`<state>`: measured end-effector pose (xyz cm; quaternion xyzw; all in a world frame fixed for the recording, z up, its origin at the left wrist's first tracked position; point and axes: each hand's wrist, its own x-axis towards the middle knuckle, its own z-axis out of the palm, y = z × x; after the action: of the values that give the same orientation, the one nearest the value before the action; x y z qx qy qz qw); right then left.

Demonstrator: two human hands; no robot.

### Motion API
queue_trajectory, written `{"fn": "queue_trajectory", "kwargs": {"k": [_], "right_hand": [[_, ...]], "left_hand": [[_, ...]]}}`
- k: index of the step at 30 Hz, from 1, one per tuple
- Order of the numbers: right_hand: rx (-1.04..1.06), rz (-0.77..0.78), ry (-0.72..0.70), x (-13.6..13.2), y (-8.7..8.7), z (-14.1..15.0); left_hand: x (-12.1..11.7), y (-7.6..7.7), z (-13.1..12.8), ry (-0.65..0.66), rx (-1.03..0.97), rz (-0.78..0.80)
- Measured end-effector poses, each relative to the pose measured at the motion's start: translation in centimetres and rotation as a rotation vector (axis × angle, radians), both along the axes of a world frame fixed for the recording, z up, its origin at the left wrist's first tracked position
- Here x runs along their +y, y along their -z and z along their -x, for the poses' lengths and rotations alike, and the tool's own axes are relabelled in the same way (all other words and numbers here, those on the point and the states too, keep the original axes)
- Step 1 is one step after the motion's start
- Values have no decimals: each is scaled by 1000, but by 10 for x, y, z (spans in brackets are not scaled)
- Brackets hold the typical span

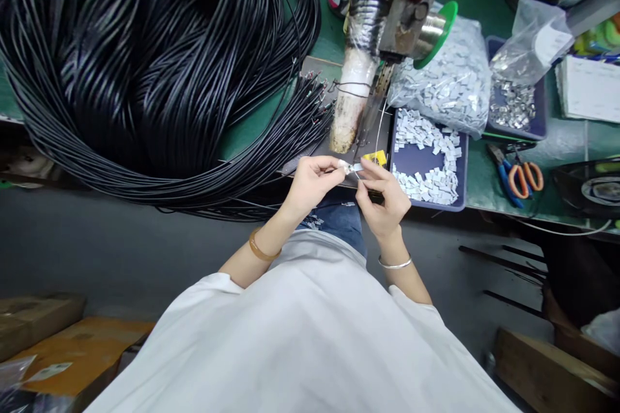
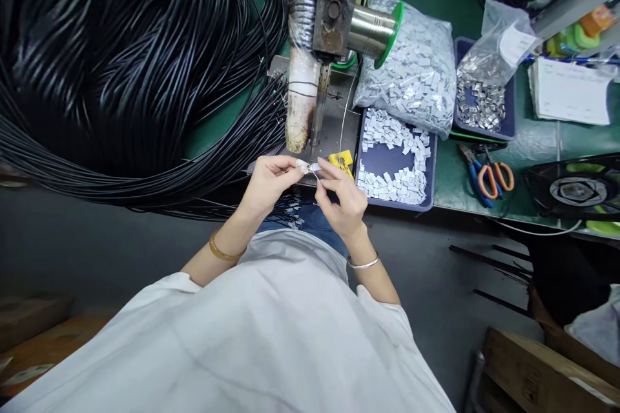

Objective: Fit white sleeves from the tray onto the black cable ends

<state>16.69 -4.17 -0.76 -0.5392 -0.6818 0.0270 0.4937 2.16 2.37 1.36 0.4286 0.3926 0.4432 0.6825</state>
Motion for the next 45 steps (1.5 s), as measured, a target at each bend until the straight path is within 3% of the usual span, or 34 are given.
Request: {"fn": "queue_trajectory", "kwargs": {"k": [9, 32, 39, 45], "right_hand": [[86, 40, -13, 7, -10, 5], [37, 28, 34, 5, -13, 6], [15, -4, 74, 10, -18, 9], [-24, -55, 63, 7, -15, 10]], "left_hand": [[-3, 0, -1, -93, 155, -180], [-4, 3, 1, -32, 143, -160], [-4, -3, -1, -93, 179, -237], [-5, 4, 2, -7, 189, -196]]}}
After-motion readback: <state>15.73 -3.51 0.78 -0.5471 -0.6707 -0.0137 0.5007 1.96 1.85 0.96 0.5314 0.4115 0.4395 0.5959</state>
